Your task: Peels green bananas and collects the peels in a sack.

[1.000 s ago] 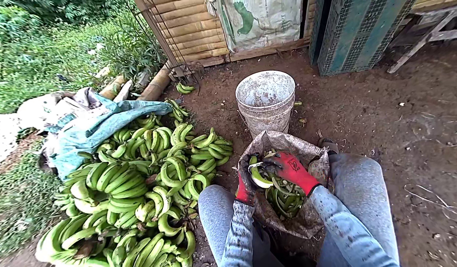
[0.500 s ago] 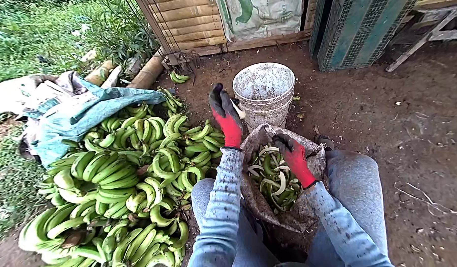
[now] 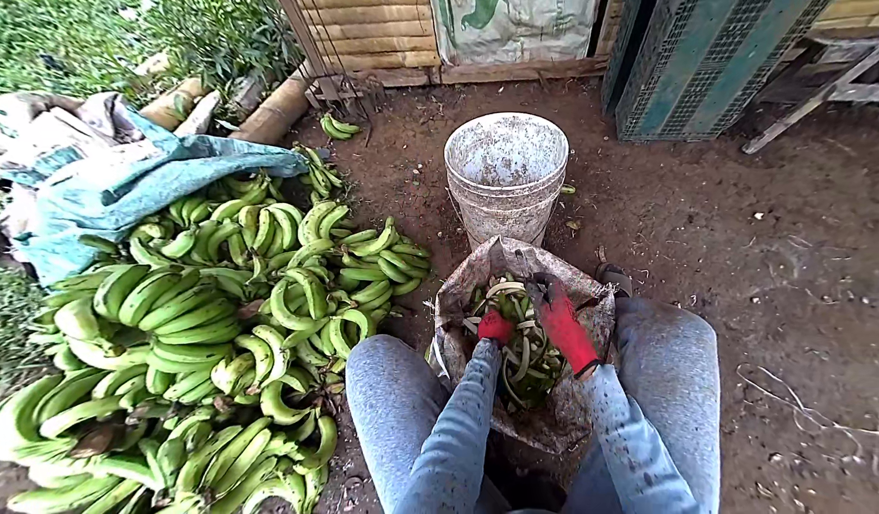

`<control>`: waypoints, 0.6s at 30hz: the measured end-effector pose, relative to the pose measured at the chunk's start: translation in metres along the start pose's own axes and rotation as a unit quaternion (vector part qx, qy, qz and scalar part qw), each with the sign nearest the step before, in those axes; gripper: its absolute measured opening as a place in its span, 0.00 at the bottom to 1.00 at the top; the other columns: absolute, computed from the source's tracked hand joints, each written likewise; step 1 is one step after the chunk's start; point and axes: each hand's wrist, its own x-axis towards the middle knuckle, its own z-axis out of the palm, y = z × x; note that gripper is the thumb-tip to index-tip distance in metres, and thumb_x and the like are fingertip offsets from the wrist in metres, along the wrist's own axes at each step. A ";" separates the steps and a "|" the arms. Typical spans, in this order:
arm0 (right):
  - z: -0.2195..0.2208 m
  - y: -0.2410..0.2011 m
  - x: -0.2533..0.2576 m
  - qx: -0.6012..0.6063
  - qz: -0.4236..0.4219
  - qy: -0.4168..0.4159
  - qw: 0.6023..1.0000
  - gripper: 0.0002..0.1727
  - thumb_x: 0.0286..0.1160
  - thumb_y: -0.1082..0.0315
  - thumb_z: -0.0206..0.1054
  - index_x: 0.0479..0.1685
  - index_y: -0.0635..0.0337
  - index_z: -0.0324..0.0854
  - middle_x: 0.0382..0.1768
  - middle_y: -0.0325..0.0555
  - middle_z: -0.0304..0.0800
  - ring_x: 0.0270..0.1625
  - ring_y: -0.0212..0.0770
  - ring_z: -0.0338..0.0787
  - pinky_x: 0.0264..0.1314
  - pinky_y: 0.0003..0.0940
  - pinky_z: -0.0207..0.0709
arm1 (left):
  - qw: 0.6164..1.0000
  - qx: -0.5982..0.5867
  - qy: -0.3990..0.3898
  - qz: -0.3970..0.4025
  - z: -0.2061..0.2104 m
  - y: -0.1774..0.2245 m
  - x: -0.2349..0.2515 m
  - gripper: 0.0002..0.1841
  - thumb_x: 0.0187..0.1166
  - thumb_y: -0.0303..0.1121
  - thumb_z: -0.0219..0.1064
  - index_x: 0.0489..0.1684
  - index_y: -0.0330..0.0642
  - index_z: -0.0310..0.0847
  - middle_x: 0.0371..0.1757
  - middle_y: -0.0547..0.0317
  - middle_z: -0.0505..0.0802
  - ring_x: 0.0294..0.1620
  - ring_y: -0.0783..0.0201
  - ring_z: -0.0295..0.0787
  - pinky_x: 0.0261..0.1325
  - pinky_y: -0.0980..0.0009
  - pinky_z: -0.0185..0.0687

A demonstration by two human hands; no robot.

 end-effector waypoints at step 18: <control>0.093 0.077 -0.023 -0.186 0.148 -0.215 0.947 0.28 0.95 0.54 0.46 0.81 0.66 0.68 0.71 0.64 0.83 0.76 0.57 0.83 0.80 0.54 0.72 | 0.970 -0.222 0.098 -0.004 0.000 -0.046 -0.014 0.35 0.80 0.38 0.71 0.85 0.34 0.64 0.78 0.36 0.79 0.81 0.47 0.74 0.85 0.53 0.63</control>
